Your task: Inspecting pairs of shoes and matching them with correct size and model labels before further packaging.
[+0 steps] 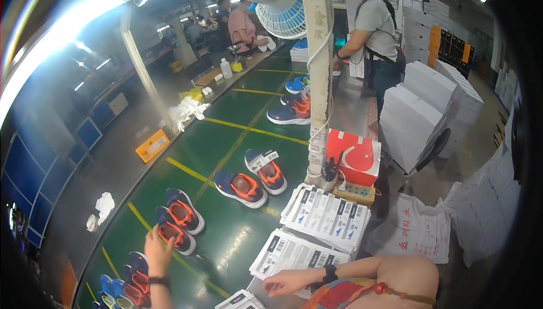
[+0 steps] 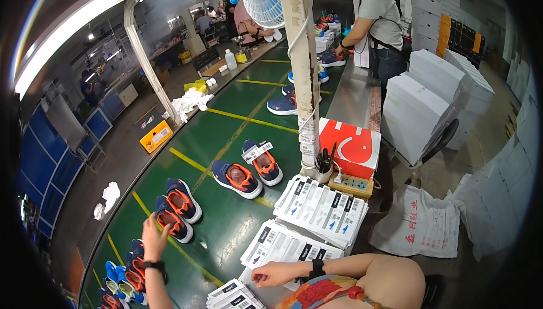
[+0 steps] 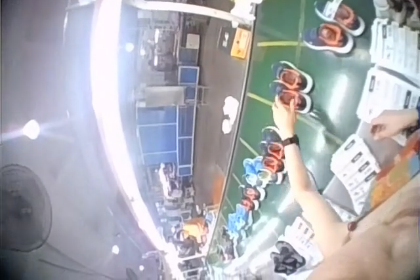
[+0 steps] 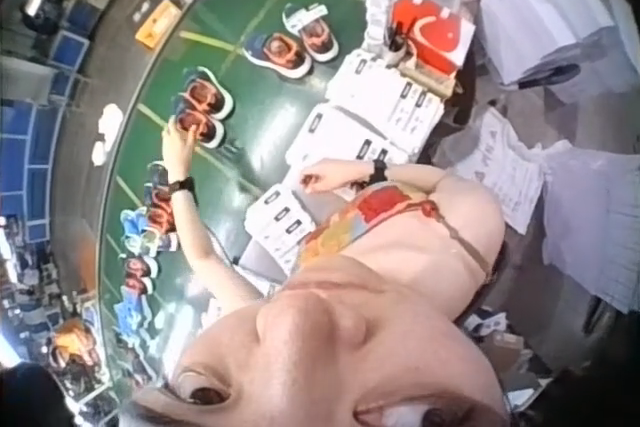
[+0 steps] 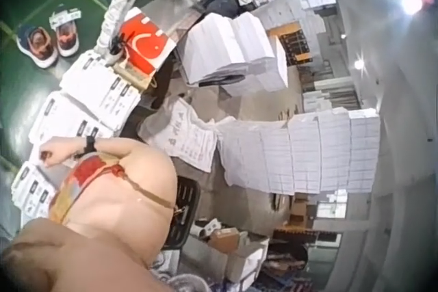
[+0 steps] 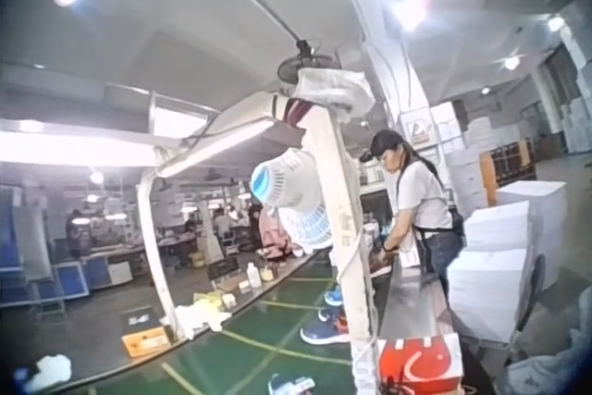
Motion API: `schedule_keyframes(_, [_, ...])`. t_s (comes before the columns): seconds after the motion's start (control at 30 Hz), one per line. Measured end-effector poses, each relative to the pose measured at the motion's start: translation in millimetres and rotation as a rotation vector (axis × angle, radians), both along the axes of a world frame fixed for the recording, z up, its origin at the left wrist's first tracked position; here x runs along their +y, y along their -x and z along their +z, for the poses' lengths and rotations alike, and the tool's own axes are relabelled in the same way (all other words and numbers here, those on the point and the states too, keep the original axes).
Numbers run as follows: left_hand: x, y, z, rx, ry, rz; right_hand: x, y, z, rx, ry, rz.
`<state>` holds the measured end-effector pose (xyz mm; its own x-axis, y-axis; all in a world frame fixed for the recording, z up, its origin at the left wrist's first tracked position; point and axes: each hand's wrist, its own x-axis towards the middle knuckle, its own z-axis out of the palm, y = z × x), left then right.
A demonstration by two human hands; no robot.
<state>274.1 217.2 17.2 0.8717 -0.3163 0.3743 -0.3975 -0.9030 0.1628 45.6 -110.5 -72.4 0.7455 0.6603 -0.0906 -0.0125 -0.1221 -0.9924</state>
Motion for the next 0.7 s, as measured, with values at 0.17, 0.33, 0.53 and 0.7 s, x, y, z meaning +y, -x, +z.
schedule_keyframes(0.17, [-82,-51,-39,0.22,-0.224,0.41,3,4,-13,-0.02,-0.011,-0.009])
schedule_keyframes(0.33, [-109,-58,-51,0.372,-0.273,0.276,5,3,-28,0.014,-0.027,0.033])
schedule_keyframes(0.53, [-89,-49,-55,0.257,0.129,0.304,6,0,-38,-0.045,-0.057,0.031])
schedule_keyframes(0.7, [-39,-17,-46,0.481,0.484,0.097,-4,1,-4,-0.071,-0.067,0.062])
